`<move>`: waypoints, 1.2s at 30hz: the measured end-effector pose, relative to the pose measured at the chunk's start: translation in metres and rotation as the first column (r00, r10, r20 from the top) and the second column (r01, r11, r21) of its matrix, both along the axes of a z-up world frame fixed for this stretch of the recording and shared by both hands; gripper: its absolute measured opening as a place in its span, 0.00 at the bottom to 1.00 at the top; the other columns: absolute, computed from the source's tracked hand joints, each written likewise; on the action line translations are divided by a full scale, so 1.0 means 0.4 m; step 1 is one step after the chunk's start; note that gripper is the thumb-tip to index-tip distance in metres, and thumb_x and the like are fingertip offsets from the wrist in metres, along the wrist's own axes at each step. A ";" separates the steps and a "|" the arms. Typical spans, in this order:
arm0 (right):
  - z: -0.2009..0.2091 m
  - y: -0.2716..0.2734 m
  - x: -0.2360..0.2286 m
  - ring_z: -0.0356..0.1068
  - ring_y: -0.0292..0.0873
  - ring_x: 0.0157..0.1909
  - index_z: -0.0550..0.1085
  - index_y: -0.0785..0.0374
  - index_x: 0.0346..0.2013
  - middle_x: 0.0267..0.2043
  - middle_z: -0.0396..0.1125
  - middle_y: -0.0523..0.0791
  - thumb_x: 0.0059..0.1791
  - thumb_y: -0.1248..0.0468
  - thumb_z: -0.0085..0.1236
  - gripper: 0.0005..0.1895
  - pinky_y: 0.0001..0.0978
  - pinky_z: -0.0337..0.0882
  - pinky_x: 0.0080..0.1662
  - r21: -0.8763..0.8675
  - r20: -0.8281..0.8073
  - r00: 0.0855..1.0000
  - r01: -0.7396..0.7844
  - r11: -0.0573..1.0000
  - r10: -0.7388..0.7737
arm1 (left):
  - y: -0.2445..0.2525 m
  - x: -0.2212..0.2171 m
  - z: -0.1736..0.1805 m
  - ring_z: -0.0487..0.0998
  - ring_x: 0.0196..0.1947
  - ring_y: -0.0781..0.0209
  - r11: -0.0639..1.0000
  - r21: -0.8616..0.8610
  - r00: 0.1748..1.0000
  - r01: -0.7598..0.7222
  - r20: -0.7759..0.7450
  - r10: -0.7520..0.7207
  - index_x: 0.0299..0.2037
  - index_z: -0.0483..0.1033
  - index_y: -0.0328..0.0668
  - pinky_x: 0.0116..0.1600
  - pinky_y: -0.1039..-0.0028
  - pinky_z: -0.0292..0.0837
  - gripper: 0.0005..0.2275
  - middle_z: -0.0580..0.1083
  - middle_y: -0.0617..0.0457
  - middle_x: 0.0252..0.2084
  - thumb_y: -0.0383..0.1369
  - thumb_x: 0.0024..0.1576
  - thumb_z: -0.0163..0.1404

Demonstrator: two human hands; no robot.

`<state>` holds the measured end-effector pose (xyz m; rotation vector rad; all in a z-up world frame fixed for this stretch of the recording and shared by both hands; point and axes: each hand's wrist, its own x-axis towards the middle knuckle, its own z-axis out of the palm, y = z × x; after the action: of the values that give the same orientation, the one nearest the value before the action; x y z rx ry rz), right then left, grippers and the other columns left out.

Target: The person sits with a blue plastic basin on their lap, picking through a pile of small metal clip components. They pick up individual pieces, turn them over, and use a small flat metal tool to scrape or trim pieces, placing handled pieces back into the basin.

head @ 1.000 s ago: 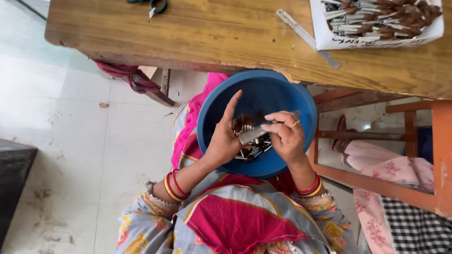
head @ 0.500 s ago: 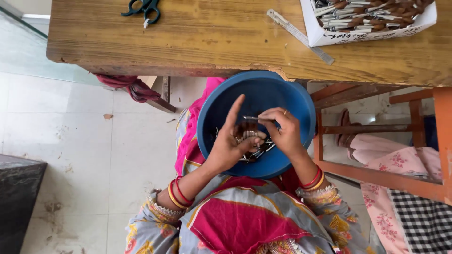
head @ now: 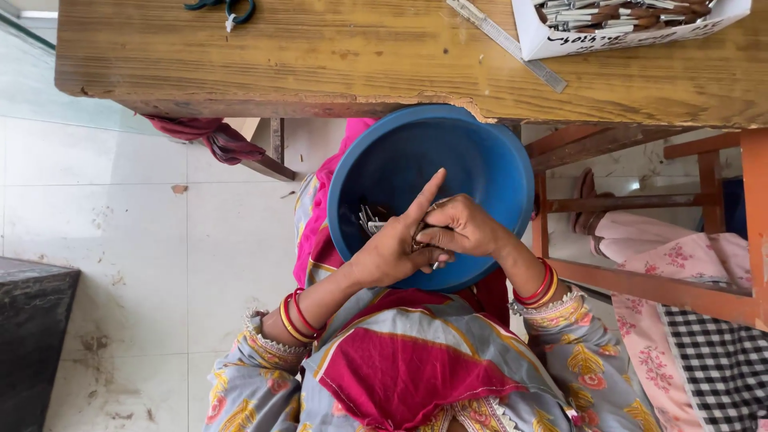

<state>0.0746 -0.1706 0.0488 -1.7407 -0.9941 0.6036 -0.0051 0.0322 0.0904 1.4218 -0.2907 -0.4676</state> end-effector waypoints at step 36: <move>-0.299 -0.070 -0.073 0.73 0.61 0.39 0.73 0.63 0.38 0.32 0.71 0.54 0.46 0.59 0.60 0.12 0.57 0.70 0.42 -0.465 0.402 0.914 0.155 0.872 0.051 | -0.440 0.996 0.216 0.72 0.56 0.38 0.592 0.404 0.372 -0.697 0.910 -0.183 0.67 0.62 0.48 0.59 0.51 0.66 0.26 0.71 0.39 0.59 0.43 0.59 0.50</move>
<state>0.0454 -0.1988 -0.0709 -2.4111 -1.1335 0.4944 0.3934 -0.1439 0.1766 2.4830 -0.7612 0.7333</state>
